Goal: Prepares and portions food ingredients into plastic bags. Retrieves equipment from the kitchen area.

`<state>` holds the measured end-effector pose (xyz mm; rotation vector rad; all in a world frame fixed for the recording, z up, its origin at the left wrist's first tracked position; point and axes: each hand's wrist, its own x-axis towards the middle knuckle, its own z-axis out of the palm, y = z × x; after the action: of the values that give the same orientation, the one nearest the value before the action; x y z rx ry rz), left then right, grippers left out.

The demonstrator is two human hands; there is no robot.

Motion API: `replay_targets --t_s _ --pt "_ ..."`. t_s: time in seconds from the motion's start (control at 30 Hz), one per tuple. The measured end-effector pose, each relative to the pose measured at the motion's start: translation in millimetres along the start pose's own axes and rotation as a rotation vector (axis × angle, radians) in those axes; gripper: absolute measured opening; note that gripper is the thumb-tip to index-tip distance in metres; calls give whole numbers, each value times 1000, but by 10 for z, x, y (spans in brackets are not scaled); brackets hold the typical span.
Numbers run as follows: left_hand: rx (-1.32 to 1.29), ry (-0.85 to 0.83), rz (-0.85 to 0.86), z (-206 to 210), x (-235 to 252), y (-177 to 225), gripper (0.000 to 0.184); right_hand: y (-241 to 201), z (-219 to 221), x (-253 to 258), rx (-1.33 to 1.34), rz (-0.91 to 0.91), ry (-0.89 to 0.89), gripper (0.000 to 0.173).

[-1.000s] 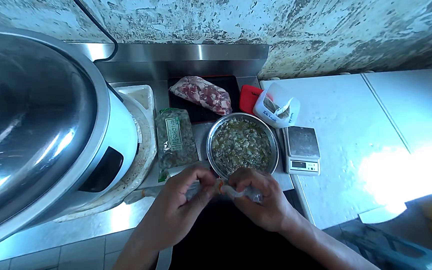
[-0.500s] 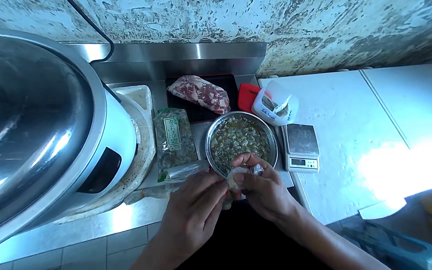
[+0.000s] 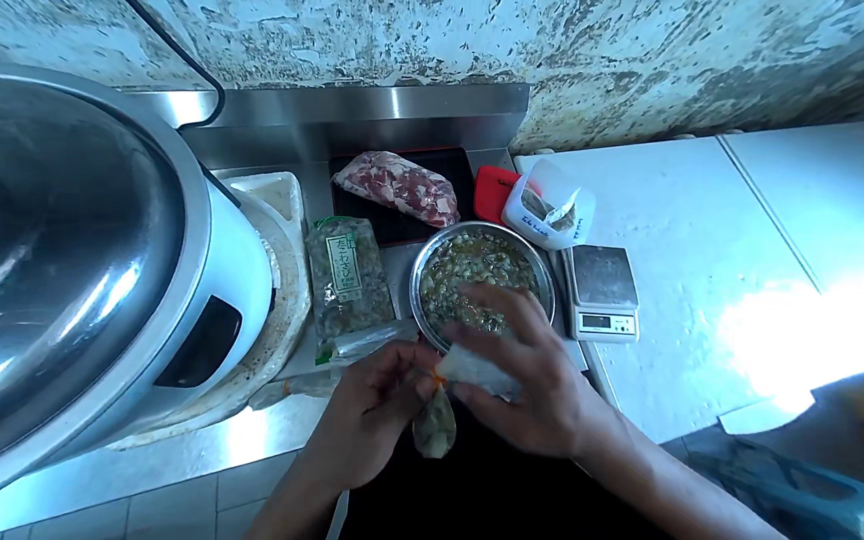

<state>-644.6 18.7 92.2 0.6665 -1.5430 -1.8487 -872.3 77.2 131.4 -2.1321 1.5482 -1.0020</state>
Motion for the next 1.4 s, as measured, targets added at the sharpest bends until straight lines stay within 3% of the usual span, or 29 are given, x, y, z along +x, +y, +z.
replay_targets --t_s 0.07,0.13,0.33,0.47,0.63,0.77,0.9,1.07,1.23,1.4 --pt "-208 -95 -23 -11 25 -55 18 3 12 -4 -107 -73 -77 25" --pt "-247 -135 -54 -15 48 -83 18 58 63 -29 -9 -79 -92 26" --pt "373 -133 76 -65 23 23 35 117 142 -106 209 68 -203 30" --pt "673 -75 185 34 -5 96 27 95 135 -78 329 172 -258 32" --pt "721 196 450 67 -34 47 23 107 60 -21 535 552 -293 31" --pt "531 313 414 22 -85 69 24 116 78 -14 824 882 -254 30" --pt "502 349 413 38 -104 13 23 36 100 43 1050 1066 -145 32" --pt "773 211 325 69 -72 -99 22 32 163 5 951 929 -109 32" --pt "804 276 285 131 -21 -71 35 24 184 -35 710 738 -153 30" --pt "984 305 273 246 52 -68 25 -31 224 -59 519 638 -145 28"
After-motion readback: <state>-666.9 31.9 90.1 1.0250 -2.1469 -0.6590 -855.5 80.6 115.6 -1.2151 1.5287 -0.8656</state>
